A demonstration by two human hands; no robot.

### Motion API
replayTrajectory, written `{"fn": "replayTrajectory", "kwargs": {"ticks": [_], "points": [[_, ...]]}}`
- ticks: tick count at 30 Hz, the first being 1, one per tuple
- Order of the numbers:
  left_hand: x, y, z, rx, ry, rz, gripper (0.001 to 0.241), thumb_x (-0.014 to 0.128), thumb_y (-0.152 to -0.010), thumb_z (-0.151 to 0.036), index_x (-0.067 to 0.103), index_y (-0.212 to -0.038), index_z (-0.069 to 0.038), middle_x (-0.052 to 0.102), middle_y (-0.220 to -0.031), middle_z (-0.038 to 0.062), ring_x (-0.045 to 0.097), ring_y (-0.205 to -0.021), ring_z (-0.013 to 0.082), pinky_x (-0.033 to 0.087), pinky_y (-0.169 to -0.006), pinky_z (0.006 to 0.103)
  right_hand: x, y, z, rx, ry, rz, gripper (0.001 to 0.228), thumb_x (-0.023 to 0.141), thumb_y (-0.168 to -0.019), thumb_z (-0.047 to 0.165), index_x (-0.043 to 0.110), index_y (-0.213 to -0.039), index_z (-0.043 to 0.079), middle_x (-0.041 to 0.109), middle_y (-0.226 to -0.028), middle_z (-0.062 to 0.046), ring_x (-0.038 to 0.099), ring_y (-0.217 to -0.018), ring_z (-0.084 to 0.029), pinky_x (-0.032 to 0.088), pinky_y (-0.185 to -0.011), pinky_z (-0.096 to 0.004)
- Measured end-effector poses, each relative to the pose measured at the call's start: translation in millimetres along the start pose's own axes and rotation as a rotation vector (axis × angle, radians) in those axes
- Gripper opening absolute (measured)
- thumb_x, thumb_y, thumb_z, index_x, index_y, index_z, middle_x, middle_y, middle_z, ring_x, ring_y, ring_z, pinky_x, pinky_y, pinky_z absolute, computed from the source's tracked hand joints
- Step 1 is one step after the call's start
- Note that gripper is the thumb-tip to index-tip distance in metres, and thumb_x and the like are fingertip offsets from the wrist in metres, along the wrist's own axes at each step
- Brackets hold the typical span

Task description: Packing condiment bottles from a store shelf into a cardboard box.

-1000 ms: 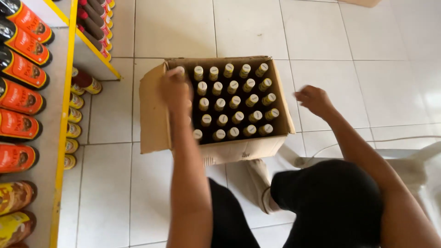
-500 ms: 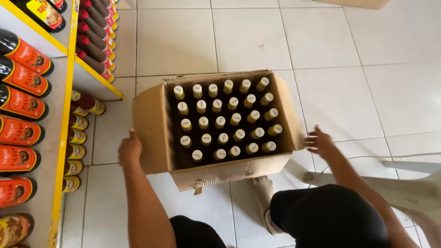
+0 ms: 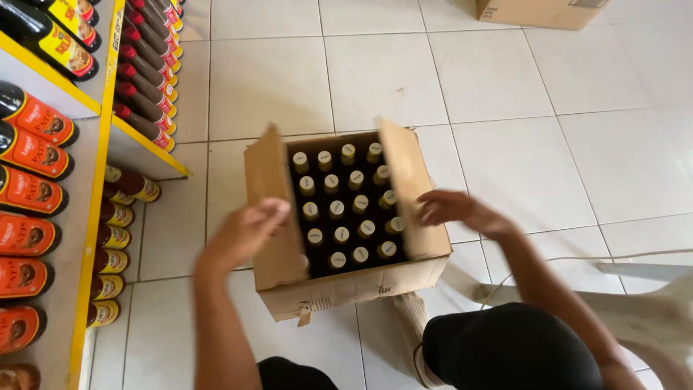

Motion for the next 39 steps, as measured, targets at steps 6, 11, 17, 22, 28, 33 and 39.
{"fn": "replayTrajectory", "kwargs": {"ticks": [6,11,17,22,28,33,39], "points": [[89.6,-39.8,12.3,-0.061,-0.374,0.200,0.043,0.061,-0.097,-0.047,0.073,-0.117,-0.011,0.072,-0.118,0.013,0.067,-0.112,0.0333,0.052,-0.096,0.0454,-3.8,-5.6,-108.4,0.472,0.757,-0.298,0.043,0.074,-0.088,0.023,0.067,-0.128,0.009,0.073,-0.116,-0.011,0.069,-0.106,-0.025,0.057,-0.092,-0.037],[94.4,-44.6,17.4,-0.065,-0.416,0.065,0.039,0.062,-0.096,-0.043,0.072,-0.123,-0.016,0.072,-0.120,0.014,0.067,-0.114,0.0349,0.051,-0.099,0.0470,-5.4,-25.3,-104.2,0.449,0.992,-0.254,0.031,0.075,-0.083,0.016,0.072,-0.113,0.009,0.073,-0.110,-0.010,0.070,-0.100,-0.025,0.056,-0.086,-0.037],[49.1,-25.9,1.4,-0.099,-0.613,-0.353,0.087,0.087,-0.071,-0.051,0.049,-0.142,-0.018,0.052,-0.142,0.012,0.054,-0.131,0.0405,0.048,-0.102,0.0532,-120.4,-35.0,-109.5,0.539,1.082,-0.732,0.045,0.081,-0.086,0.034,0.066,-0.120,0.009,0.072,-0.116,-0.010,0.072,-0.094,-0.023,0.059,-0.081,-0.037],[55.0,-42.1,71.8,-0.362,-0.170,-0.300,0.147,0.094,-0.059,-0.062,0.001,-0.163,-0.014,0.020,-0.162,0.026,0.052,-0.130,0.0470,0.052,-0.100,0.0513,-182.7,-63.9,-141.5,0.701,0.812,-0.780,0.094,0.095,-0.074,0.039,0.044,-0.145,0.004,0.056,-0.136,-0.015,0.058,-0.115,-0.025,0.055,-0.091,-0.039],[62.1,-47.1,85.0,-0.367,-0.172,-0.285,0.145,0.087,-0.061,-0.062,-0.001,-0.165,-0.011,0.029,-0.161,0.024,0.058,-0.130,0.0427,0.055,-0.102,0.0468,-222.5,-91.7,-173.9,0.517,0.171,-0.853,0.082,0.083,-0.078,0.023,0.043,-0.148,0.010,0.060,-0.139,-0.003,0.059,-0.123,-0.021,0.054,-0.100,-0.038],[53.0,-54.0,126.9,0.099,0.044,-0.314,0.153,0.086,-0.059,-0.061,-0.010,-0.159,0.001,0.052,-0.148,0.025,0.056,-0.133,0.0372,0.043,-0.111,0.0445,-214.0,-114.2,-134.7,0.176,-0.201,-0.890,0.063,0.066,-0.094,0.039,0.050,-0.146,0.008,0.068,-0.140,-0.014,0.061,-0.128,-0.015,0.043,-0.097,-0.030],[82.8,-4.5,219.1,-0.689,0.198,0.442,0.135,0.046,-0.064,-0.097,0.030,-0.163,-0.007,0.056,-0.147,0.026,0.060,-0.130,0.0415,0.043,-0.109,0.0606,-214.4,-114.2,-143.2,0.673,0.443,-1.147,0.066,0.077,-0.091,0.048,0.051,-0.134,0.004,0.061,-0.122,-0.018,0.060,-0.109,-0.026,0.053,-0.087,-0.044]]}}
Point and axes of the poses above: each hand's wrist, its own y-axis away from the middle knuckle, its own x-axis out of the palm, z = x × y, the point moved 5 cm from there along -y, towards the middle knuckle
